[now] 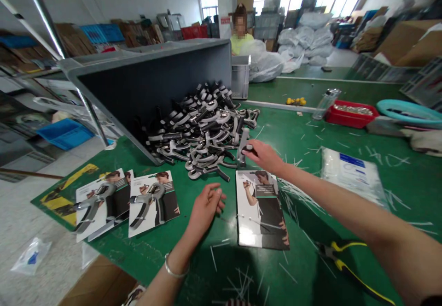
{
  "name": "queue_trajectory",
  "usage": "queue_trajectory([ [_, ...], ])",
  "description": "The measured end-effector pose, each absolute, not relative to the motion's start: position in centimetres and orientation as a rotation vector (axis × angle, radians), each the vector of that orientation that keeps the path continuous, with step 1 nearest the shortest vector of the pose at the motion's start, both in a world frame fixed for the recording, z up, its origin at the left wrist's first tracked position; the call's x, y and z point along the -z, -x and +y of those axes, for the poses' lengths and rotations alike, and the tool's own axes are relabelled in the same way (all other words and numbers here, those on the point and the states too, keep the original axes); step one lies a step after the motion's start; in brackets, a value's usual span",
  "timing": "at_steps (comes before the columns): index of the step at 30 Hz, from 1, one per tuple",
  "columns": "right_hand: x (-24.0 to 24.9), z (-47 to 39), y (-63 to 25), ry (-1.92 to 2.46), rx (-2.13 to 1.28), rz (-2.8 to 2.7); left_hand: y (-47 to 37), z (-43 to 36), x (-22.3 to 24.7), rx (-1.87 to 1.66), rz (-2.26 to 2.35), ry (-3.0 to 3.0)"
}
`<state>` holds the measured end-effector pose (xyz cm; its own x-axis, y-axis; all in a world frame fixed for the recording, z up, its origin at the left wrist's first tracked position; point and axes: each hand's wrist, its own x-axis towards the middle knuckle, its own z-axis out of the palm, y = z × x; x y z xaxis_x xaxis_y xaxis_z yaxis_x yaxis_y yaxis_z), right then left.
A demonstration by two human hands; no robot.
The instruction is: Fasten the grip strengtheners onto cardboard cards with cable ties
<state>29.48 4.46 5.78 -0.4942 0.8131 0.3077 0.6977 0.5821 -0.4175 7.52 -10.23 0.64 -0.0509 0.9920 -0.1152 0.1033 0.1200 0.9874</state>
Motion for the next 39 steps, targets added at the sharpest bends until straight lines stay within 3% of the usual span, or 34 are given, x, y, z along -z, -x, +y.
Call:
queue_trajectory([
  [3,-5.7,-1.4,-29.9,1.236,-0.513,-1.915,-10.1,-7.7,-3.1,-1.239,1.109,-1.0],
  [6,-3.9,-8.4,-29.7,1.107,-0.583,-1.938,-12.2,-7.6,-3.9,-1.231,0.941,-0.818],
  [9,-2.1,-14.4,-30.7,1.033,-0.814,-2.028,-11.8,-8.8,-3.3,-1.24,0.997,-0.742],
  [12,-1.6,-17.3,-32.8,1.178,-1.115,-1.668,-10.8,-9.5,-2.8,-1.16,1.099,-0.864],
  [16,-2.9,-15.3,-34.7,1.25,-1.487,-1.22,-12.5,-7.9,-3.2,-1.055,1.132,-1.113],
  [22,-4.5,-7.8,-35.6,1.187,-1.581,-1.38,-14.4,-3.9,-2.4,-1.009,1.148,-1.281],
  [27,-2.8,-7.6,-35.9,1.236,-1.701,-1.468,-12.0,-5.4,-0.4,-0.941,1.182,-1.615],
  [30,-1.6,-10.3,-36.0,1.429,-1.441,-1.698,-11.7,-7.9,0.6,-0.916,1.208,-1.779],
  [35,-2.0,-13.0,-35.5,1.503,-0.502,-2.139,-12.5,-7.8,1.0,-0.9,1.284,-1.977],
  [39,-1.5,-12.3,-34.1,1.348,-0.502,-2.235,-14.0,-5.4,0.4,-0.941,1.334,-1.959],
])
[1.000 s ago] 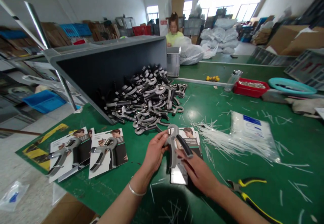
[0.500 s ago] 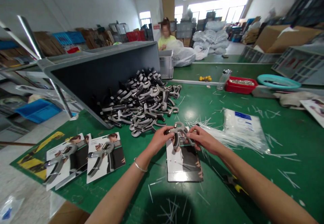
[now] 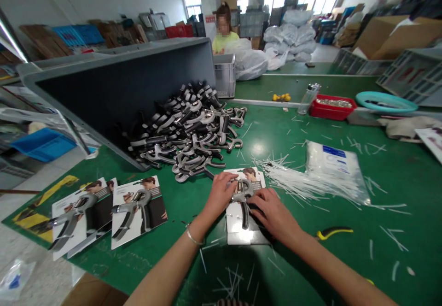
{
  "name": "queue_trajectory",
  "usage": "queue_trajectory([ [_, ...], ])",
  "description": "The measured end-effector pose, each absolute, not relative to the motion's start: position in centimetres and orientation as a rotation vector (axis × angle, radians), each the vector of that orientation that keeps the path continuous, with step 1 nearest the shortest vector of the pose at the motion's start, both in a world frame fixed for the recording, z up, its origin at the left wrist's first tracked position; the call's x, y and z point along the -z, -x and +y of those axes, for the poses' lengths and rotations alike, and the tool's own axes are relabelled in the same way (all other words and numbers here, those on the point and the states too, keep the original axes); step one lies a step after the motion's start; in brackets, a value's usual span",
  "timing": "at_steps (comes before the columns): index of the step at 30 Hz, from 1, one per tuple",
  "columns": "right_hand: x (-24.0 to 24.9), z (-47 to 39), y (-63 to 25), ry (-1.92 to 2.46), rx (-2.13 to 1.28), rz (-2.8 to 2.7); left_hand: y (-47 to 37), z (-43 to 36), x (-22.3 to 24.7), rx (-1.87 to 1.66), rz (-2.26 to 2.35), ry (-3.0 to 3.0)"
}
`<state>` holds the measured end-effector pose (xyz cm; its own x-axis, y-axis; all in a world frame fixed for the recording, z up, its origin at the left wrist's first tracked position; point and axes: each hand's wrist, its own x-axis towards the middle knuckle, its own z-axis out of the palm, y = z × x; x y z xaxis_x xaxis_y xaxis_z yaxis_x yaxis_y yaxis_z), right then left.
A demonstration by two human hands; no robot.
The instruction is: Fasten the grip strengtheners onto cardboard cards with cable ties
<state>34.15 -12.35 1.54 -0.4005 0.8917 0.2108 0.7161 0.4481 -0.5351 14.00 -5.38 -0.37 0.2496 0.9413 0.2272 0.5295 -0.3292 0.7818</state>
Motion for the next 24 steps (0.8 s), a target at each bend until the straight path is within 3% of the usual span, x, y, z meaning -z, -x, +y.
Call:
queue_trajectory([
  [12,1.4,-8.9,-33.7,1.291,-0.757,-1.79,-16.0,-7.5,0.5,-1.051,1.231,-1.882],
  [24,1.2,-8.8,-34.5,1.265,-0.886,-2.012,-15.7,-7.1,1.7,-1.061,1.231,-1.706],
])
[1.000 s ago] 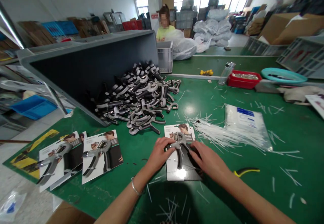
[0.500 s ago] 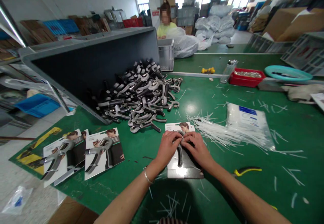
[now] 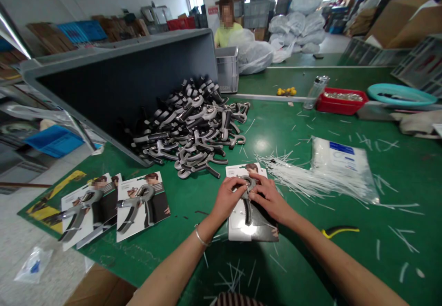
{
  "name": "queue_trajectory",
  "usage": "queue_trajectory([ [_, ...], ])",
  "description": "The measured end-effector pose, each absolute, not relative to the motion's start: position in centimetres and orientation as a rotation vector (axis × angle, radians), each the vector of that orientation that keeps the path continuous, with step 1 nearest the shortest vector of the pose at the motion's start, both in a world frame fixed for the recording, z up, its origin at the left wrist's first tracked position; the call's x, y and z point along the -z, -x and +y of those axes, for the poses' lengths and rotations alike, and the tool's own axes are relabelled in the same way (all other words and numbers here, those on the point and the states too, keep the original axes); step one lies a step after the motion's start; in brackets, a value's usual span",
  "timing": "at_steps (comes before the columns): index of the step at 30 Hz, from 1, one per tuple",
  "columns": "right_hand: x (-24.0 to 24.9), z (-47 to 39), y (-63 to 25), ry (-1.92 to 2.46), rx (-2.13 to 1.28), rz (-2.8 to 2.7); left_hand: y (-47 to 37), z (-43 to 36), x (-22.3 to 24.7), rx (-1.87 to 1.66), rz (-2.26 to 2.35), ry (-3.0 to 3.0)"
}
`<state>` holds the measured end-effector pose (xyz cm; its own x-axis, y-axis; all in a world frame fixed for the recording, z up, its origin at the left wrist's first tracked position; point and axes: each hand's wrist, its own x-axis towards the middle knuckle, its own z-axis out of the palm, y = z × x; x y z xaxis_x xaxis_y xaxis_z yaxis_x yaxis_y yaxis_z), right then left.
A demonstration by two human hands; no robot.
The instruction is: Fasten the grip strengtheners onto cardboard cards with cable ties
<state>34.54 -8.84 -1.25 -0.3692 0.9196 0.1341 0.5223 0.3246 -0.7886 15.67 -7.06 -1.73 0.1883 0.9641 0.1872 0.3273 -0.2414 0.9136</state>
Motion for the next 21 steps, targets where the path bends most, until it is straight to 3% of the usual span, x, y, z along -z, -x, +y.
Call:
queue_trajectory([
  [21,1.71,-9.03,-33.9,1.307,-0.836,-1.957,-15.88,-7.34,1.98,-1.087,1.276,-1.76],
])
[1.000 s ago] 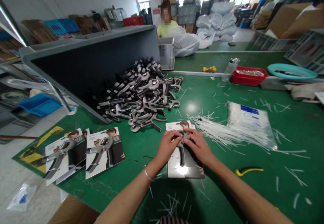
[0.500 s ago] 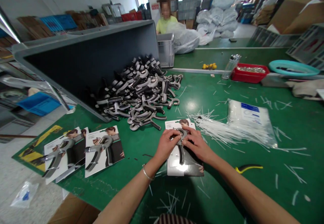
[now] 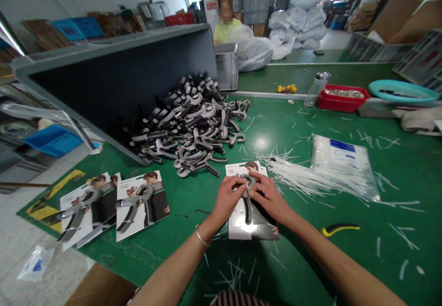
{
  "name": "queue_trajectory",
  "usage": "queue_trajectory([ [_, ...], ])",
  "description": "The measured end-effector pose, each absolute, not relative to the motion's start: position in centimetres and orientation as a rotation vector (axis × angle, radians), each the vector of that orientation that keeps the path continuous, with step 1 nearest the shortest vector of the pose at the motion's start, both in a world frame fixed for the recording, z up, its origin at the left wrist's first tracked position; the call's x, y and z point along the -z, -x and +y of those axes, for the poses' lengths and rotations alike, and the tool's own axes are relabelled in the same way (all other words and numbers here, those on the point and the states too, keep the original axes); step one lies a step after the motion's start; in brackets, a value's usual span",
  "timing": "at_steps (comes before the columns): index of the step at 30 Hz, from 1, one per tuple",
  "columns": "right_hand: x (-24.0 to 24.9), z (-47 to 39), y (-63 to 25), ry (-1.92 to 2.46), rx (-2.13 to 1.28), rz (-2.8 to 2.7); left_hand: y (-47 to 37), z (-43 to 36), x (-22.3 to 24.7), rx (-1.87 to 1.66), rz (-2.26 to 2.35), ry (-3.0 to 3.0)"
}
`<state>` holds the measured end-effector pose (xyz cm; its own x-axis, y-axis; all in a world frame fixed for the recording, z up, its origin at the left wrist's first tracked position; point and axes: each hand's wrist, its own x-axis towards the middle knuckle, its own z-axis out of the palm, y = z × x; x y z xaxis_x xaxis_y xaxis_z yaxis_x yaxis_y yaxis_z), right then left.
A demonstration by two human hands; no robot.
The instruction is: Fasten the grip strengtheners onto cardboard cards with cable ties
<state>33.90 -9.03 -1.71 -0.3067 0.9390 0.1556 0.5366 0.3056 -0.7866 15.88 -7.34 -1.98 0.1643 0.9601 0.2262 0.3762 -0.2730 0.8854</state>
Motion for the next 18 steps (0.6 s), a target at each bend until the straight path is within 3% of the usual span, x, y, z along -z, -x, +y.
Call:
queue_trajectory([
  [18,2.1,-8.6,-33.1,1.34,-0.797,-1.844,-15.0,-7.0,1.6,-1.019,1.18,-1.759],
])
